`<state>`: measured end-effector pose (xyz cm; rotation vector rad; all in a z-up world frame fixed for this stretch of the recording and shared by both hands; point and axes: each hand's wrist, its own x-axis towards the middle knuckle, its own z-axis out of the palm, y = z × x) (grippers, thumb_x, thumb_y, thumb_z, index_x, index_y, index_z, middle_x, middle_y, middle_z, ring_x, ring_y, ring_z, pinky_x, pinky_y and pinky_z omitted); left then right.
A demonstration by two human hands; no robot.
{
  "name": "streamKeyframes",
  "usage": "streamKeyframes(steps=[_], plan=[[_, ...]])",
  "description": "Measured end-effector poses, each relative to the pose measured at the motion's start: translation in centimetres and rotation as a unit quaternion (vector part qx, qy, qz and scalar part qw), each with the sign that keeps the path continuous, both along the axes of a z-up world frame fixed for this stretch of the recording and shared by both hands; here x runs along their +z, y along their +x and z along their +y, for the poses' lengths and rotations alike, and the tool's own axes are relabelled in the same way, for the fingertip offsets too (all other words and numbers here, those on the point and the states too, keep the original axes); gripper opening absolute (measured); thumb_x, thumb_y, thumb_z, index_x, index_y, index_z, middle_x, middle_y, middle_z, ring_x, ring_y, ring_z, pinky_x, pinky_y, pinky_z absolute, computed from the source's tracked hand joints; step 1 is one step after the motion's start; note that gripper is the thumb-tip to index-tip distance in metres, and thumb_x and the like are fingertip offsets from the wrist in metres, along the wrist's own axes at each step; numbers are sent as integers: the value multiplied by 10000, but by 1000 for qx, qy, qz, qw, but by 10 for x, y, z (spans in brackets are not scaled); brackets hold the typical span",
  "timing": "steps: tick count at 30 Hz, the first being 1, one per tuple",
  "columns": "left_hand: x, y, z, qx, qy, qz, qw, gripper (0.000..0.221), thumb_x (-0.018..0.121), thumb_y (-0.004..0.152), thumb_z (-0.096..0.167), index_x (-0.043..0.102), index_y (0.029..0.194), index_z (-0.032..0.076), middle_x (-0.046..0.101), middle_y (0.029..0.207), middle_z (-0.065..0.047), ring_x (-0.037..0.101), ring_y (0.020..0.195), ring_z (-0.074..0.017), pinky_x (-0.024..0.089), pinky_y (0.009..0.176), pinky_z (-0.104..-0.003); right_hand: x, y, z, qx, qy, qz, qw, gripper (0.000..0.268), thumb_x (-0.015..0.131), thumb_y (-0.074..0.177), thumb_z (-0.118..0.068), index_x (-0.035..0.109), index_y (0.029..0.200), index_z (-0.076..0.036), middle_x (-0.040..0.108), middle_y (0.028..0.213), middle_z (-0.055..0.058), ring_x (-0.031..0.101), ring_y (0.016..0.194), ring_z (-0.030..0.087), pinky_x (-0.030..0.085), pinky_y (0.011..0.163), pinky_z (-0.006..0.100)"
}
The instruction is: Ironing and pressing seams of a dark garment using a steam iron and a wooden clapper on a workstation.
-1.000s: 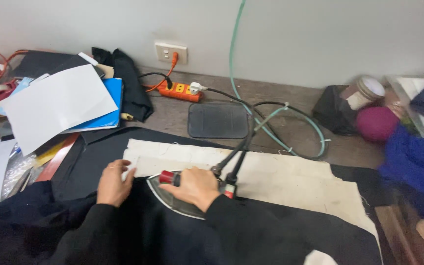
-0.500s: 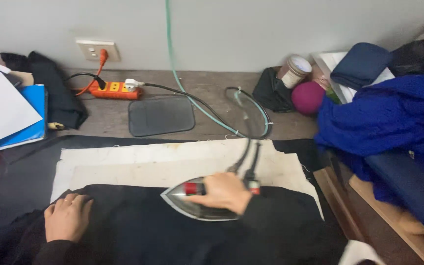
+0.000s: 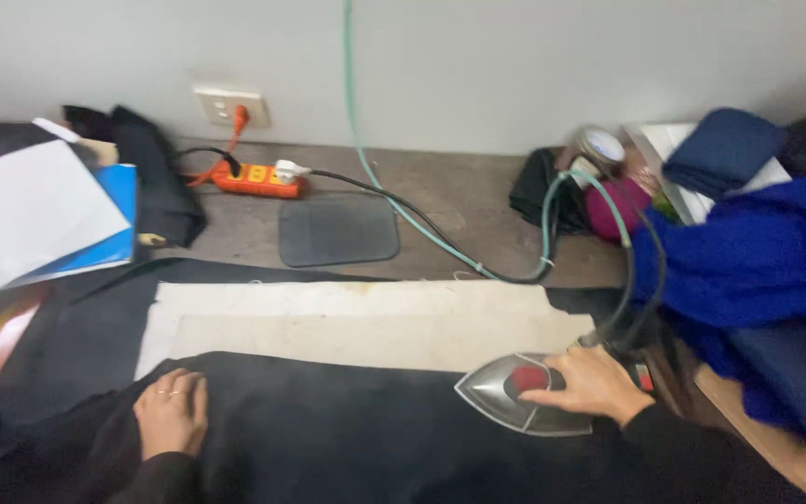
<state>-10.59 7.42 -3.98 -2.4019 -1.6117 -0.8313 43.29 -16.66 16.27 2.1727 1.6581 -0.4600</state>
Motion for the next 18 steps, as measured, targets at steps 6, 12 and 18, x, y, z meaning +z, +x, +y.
streamKeyframes(steps=[6, 12, 18], plan=[[5, 5, -2, -5, -67, -46, 997, 170, 602, 868, 286, 682, 986, 194, 666, 1096, -13, 606, 1023, -231, 403, 959, -438, 15, -71, 59, -90, 10, 5, 996, 747, 464, 683, -879, 709, 978, -239, 701, 979, 150, 657, 986, 368, 505, 837, 453], [22, 8, 1, -53, -35, -122, 990, 147, 609, 843, 220, 702, 900, 121, 682, 980, -71, 633, 882, -265, 453, 846, -428, 48, -158, 185, -141, 59, 104, 983, 735, 424, 755, -799, 662, 863, -112, 724, 926, 93, 682, 907, 308, 478, 775, 402], [9, 7, -4, -37, -62, -140, 988, 157, 607, 857, 265, 687, 942, 160, 657, 1016, -24, 581, 983, -212, 381, 898, -401, 40, -194, 308, -111, 88, 107, 984, 729, 438, 772, -808, 485, 676, -88, 671, 784, 106, 641, 747, 313, 429, 691, 410]])
